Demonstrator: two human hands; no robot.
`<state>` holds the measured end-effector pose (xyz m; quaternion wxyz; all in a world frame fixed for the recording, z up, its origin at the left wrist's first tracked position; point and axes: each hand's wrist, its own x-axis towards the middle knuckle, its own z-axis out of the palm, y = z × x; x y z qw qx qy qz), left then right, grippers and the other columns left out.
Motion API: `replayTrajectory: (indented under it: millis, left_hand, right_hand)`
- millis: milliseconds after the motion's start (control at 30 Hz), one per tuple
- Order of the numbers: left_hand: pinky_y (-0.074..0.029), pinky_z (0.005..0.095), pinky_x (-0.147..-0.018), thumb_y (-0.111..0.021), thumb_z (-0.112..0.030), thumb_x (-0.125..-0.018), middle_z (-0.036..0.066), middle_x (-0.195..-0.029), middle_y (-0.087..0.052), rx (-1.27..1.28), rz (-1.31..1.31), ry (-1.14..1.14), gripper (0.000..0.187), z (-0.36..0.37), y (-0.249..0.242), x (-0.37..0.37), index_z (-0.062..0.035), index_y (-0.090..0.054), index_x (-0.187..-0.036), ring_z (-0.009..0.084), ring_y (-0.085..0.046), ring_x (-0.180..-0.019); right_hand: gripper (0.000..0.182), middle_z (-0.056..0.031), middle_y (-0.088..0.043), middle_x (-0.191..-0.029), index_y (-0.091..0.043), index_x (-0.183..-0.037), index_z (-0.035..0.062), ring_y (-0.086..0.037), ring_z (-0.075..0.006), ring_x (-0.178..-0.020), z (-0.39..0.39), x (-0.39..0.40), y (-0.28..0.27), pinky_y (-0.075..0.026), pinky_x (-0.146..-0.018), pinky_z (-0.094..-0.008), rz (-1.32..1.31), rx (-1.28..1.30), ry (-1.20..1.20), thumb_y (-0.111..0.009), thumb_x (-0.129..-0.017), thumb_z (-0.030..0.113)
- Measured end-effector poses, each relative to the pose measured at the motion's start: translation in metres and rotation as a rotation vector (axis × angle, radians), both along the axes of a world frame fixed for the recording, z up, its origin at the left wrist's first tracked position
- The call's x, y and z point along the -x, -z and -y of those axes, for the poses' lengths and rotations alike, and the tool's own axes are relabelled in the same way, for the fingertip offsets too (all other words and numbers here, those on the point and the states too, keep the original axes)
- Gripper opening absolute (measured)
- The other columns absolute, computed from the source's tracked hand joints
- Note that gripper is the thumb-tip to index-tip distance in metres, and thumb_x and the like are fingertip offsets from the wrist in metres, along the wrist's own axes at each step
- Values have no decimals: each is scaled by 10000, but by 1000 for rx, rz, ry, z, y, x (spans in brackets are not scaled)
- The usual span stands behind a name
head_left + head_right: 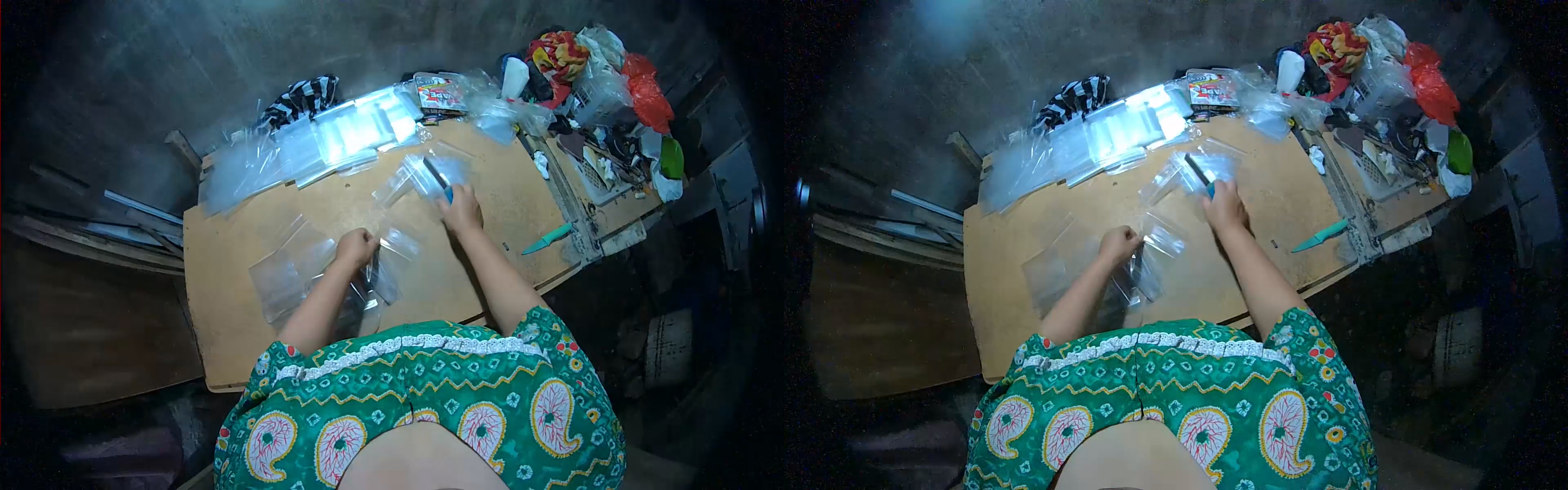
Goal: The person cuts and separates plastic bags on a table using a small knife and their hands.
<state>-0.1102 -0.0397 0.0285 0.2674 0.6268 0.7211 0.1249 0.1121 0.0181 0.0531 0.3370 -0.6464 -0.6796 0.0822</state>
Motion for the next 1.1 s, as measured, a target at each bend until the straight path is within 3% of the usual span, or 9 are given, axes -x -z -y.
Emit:
replayTrajectory:
  millis: [133,233,267,433,500,733,833,933,1100]
  left_hand:
    - [-445,275,-549,-539,-165,-777,104,-695,-576,-112,537,-89,161,3,5,4,-13,-505,-816,167,-561,-603]
    - [-447,255,-549,-501,-127,-810,67,-733,-557,-123,956,-119,139,1,22,4,-18,-478,-893,150,-555,-629]
    - [-447,255,-549,-501,-127,-810,67,-733,-557,-119,957,-117,139,1,24,4,-18,-478,-893,150,-555,-629]
    - [-448,250,-557,-459,-82,-825,107,-803,-548,5,1205,-128,190,5,14,-3,-15,-409,-996,174,-558,-657]
    - [-447,249,-556,-457,-82,-826,108,-802,-551,1,1276,-141,200,9,7,-8,-17,-406,-1009,174,-560,-665]
    - [-437,237,-517,-483,-118,-819,97,-798,-558,20,1047,-91,242,16,-20,-12,-11,-455,-1034,146,-554,-659]
    - [-483,259,-531,-490,-126,-815,57,-696,-537,-66,1050,-89,205,6,-3,-9,-11,-486,-985,135,-566,-666]
    - [-459,233,-489,-500,-143,-810,48,-758,-559,-87,882,-32,201,3,-3,-3,-24,-511,-971,103,-539,-623]
    - [-467,234,-457,-463,-113,-812,64,-663,-544,17,1145,-196,146,6,-14,-10,-36,-501,-929,139,-561,-520]
  right_hand:
    - [360,-169,-548,-727,-538,-803,31,-537,-328,-708,38,13,19,-418,-635,-364,-267,373,-117,-623,-663,351]
    - [267,-73,-561,-653,-552,-753,36,-527,-177,-602,51,23,46,-413,-558,-290,-643,515,-261,-603,-716,295]
    - [227,-33,-551,-636,-556,-716,37,-504,-109,-583,50,26,57,-401,-523,-268,-920,580,-377,-583,-741,261]
    - [177,-39,-567,-684,-548,-789,46,-434,-72,-427,53,29,22,-327,-367,-219,-942,683,-276,-572,-763,219]
    - [165,-39,-571,-684,-534,-798,49,-381,-65,-364,52,25,21,-272,-312,-214,-1181,878,-290,-576,-760,204]
    - [110,-42,-565,-679,-529,-790,43,-417,-69,-405,48,26,36,-310,-348,-213,-946,679,-230,-567,-754,140]
    - [159,-48,-573,-670,-542,-834,4,-537,-118,-594,49,25,34,-434,-587,-244,-874,477,-341,-568,-721,113]
    - [159,-40,-564,-666,-542,-839,3,-531,-109,-611,47,24,38,-427,-579,-233,-841,439,-327,-561,-713,97]
    - [124,-31,-567,-678,-561,-805,15,-532,-103,-624,52,18,30,-426,-590,-234,-815,476,-314,-535,-697,70]
